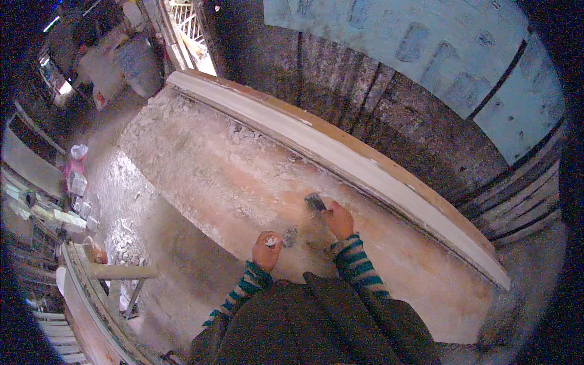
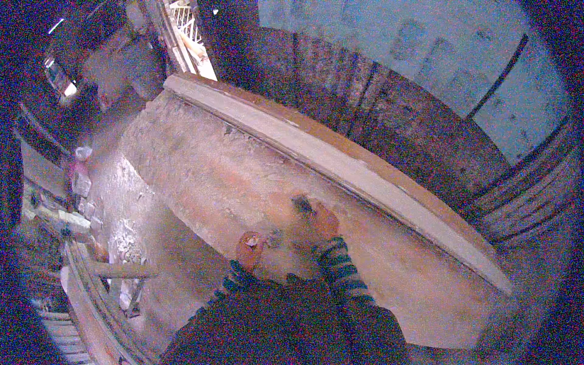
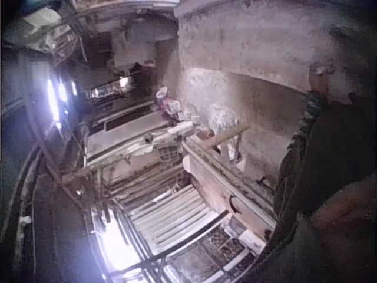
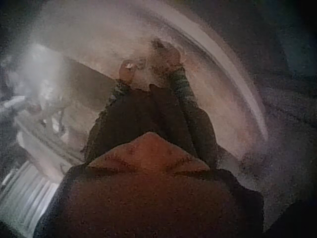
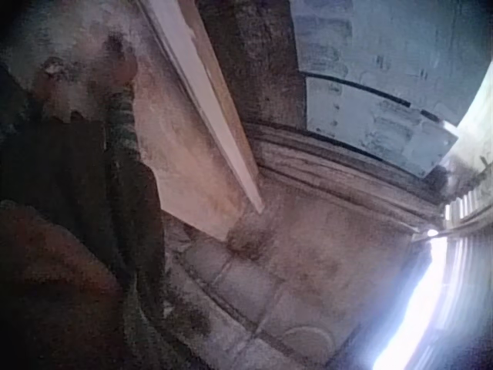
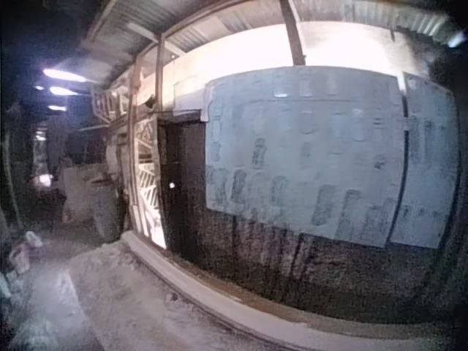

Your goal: The person scrapes a thick, light-colored paste off a large curved wooden surface using a small metal scraper. They repeatedly lift and remove chunks of the material, working along the length of the surface.

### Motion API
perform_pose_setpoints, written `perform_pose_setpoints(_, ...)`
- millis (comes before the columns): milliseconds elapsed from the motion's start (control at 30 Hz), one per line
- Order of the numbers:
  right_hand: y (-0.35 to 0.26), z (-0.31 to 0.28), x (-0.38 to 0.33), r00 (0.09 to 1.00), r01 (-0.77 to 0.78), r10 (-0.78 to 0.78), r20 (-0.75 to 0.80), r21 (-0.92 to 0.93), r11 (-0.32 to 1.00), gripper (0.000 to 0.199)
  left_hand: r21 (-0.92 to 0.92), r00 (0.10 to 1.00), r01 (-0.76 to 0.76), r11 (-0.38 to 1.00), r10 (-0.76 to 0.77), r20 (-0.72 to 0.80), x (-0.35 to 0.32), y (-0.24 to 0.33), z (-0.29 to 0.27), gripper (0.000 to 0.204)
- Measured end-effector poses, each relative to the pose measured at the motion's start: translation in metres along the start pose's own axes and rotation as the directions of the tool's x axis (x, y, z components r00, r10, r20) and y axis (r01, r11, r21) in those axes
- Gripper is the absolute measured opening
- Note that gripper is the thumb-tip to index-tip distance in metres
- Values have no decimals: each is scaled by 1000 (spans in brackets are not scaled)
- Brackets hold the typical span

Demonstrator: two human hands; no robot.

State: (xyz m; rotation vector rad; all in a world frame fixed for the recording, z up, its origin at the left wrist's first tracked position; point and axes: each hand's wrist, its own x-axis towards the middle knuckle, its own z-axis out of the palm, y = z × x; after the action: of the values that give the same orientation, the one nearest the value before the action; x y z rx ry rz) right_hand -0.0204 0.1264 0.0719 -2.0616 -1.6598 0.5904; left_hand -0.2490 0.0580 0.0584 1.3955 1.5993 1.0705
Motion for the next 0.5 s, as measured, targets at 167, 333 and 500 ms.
perform_pose_setpoints(167,2,9,20,998,14,-13,65,-7,1000,30,57,1000,-18,998,17,6,3,8,-2,22)
perform_pose_setpoints(333,47,-44,-21,998,-60,59,24,21,998,31,151,997,-67,986,73,-38,2,3,-1,22)
perform_pose_setpoints(500,117,-73,-34,970,-243,241,-31,-73,967,33,9,1000,18,1000,-18,-23,2,-3,2,21)
